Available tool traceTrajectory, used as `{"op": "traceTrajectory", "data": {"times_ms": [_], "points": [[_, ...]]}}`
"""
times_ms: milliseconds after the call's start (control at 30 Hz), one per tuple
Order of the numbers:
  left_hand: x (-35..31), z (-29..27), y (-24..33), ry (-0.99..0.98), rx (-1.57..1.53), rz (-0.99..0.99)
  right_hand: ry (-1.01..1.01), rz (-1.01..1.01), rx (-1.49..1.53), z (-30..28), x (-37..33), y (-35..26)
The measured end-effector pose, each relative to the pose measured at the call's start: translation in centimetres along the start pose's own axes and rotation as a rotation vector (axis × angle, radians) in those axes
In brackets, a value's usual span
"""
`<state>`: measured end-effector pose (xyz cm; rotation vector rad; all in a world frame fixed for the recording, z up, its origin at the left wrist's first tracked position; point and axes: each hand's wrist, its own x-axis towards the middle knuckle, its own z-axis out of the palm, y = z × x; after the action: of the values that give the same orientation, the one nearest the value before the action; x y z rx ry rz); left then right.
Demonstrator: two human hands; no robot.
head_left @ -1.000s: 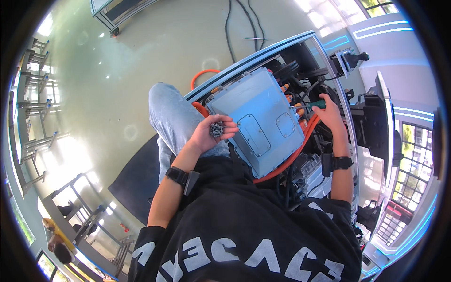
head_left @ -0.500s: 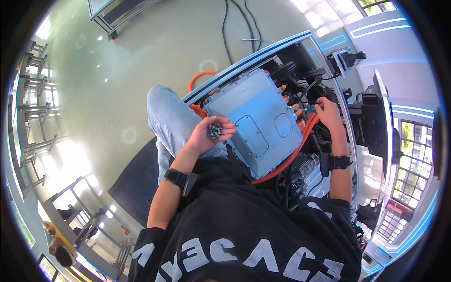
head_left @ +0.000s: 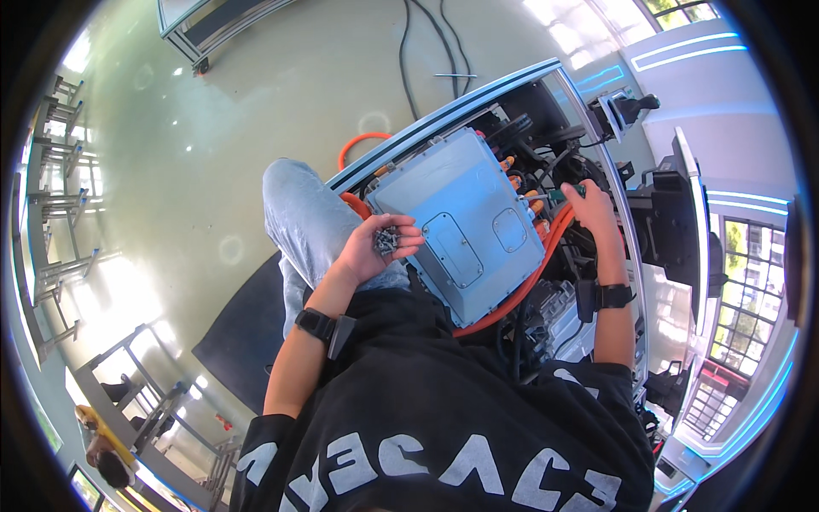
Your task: Using a screwdriver to remove screws from a large metal component in an electric vehicle powertrain test rig.
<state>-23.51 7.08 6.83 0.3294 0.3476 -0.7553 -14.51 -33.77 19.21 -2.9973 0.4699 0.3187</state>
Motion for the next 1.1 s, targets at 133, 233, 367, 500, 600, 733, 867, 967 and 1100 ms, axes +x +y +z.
{"op": "traceTrajectory", "data": {"times_ms": [133, 233, 367, 500, 600, 733, 867, 967, 1100], "points": [[0.1, -0.1, 0.0, -0.013, -0.011, -0.009, -0.082, 0.082, -0.01, -0.2, 0.6, 0.6], [0.0, 0.0, 0.1, 0.0, 0.001, -0.001, 0.031, -0.149, 0.016, -1.5, -0.8, -0.9], [0.2, 0.2, 0.2, 0.006, 0.008, -0.003, -0.114, 0.161, 0.099, -0.8, 0.2, 0.0], [0.0, 0.1, 0.2, 0.002, 0.005, -0.01, 0.073, -0.144, 0.042, -0.6, -0.7, -0.3], [0.0, 0.2, 0.2, 0.014, 0.014, -0.013, -0.031, 0.091, 0.04, -0.6, 0.3, -0.8], [0.1, 0.2, 0.1, 0.008, -0.004, -0.017, -0.041, 0.032, 0.037, -0.1, 1.0, 1.2], [0.0, 0.3, 0.2, 0.02, 0.012, -0.012, -0.075, -0.018, 0.032, -1.2, -0.1, -1.2], [0.0, 0.3, 0.2, 0.027, 0.006, -0.012, -0.065, 0.037, 0.002, -0.7, -0.1, -0.7], [0.1, 0.2, 0.2, 0.009, 0.003, -0.011, 0.066, -0.196, 0.025, -0.2, -0.6, 0.4]]}}
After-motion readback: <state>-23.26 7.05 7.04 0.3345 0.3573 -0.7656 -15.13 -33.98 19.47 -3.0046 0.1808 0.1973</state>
